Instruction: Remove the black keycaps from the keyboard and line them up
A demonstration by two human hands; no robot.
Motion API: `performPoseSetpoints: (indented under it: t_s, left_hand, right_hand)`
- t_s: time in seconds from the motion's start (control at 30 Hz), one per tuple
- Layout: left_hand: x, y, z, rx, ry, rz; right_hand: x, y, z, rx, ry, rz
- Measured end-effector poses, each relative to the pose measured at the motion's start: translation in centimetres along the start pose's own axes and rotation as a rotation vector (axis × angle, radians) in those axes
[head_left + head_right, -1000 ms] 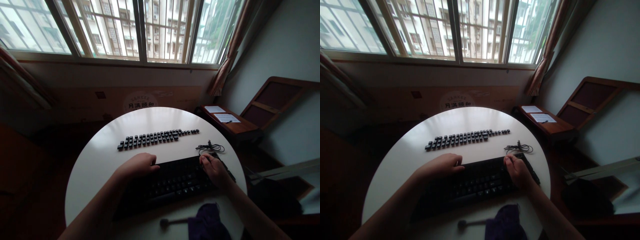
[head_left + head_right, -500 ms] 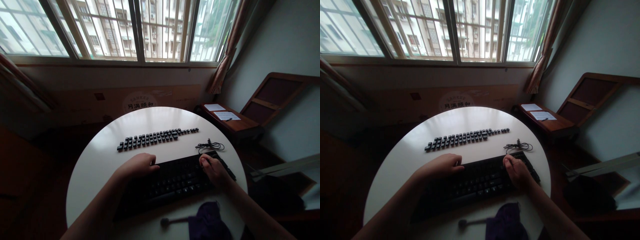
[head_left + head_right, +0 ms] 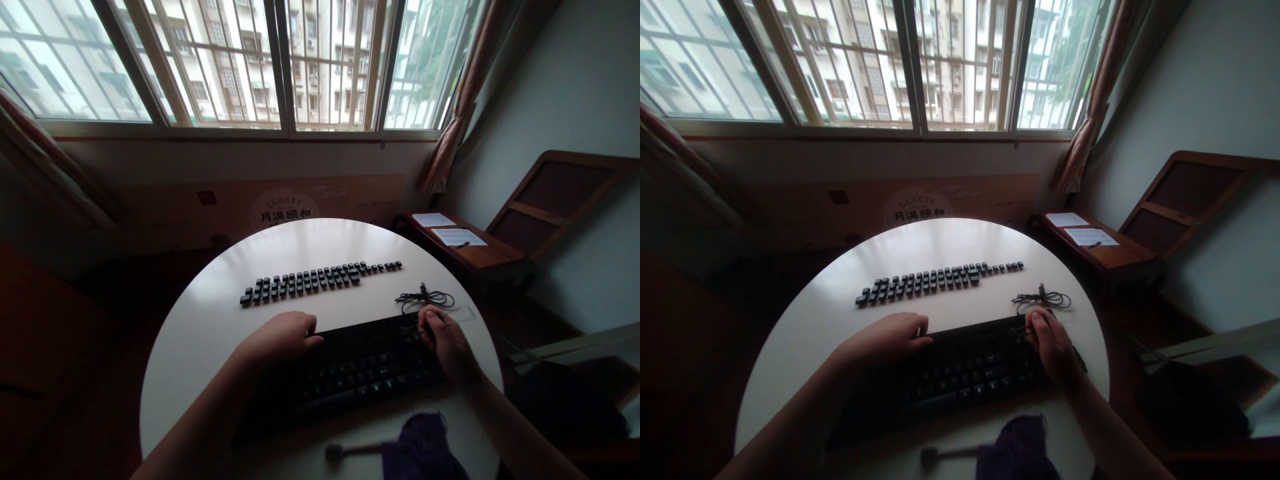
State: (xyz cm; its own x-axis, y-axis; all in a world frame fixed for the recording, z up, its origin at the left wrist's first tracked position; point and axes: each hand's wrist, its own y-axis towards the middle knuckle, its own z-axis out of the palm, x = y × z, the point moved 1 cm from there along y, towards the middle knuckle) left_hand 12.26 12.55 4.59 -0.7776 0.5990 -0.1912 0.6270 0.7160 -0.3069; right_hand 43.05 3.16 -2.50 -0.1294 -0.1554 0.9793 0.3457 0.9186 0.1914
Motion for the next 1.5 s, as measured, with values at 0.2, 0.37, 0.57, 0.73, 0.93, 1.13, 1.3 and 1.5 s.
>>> performPoseSetpoints:
  t_s: [0.2, 0.37, 0.57, 0.73, 0.93, 1.13, 1.3, 1.5]
  left_hand:
    - [-3.9, -1.7, -1.1, -0.157, -0.054, 0.138]
    - [-7.1, -2.3, -1.0, -0.142, -0.17, 0.247]
    - [-7.8, -1.8, -0.1, -0.105, -0.275, 0.359]
    - [-7.4, -1.4, 0.3, -0.144, -0.32, 0.398]
    - [-7.2, -1.0, 0.9, -0.182, -0.275, 0.396]
    - [-7.1, -1.2, 0.3, -0.175, -0.288, 0.381]
    - [-6.6, -1.3, 0.1, -0.185, -0.299, 0.372]
    - [-7.2, -1.9, -0.2, -0.158, -0.218, 0.408]
  right_hand:
    - [2.1, -2.0, 0.6, 0.131, -0.284, -0.382]
    - [3.4, -4.0, 1.9, 0.326, -0.347, -0.858]
    - [2.0, -4.1, 2.7, 0.481, -0.366, -0.978]
    - [2.0, -3.7, 3.1, 0.552, -0.386, -1.044]
    - [2.0, -3.5, 3.3, 0.501, -0.391, -1.023]
    - [1.0, -3.3, 2.2, 0.343, -0.41, -1.009]
    - [0.8, -2.9, 1.4, 0.034, -0.58, -0.939]
    - [2.3, -3.3, 2.3, 0.217, -0.583, -1.036]
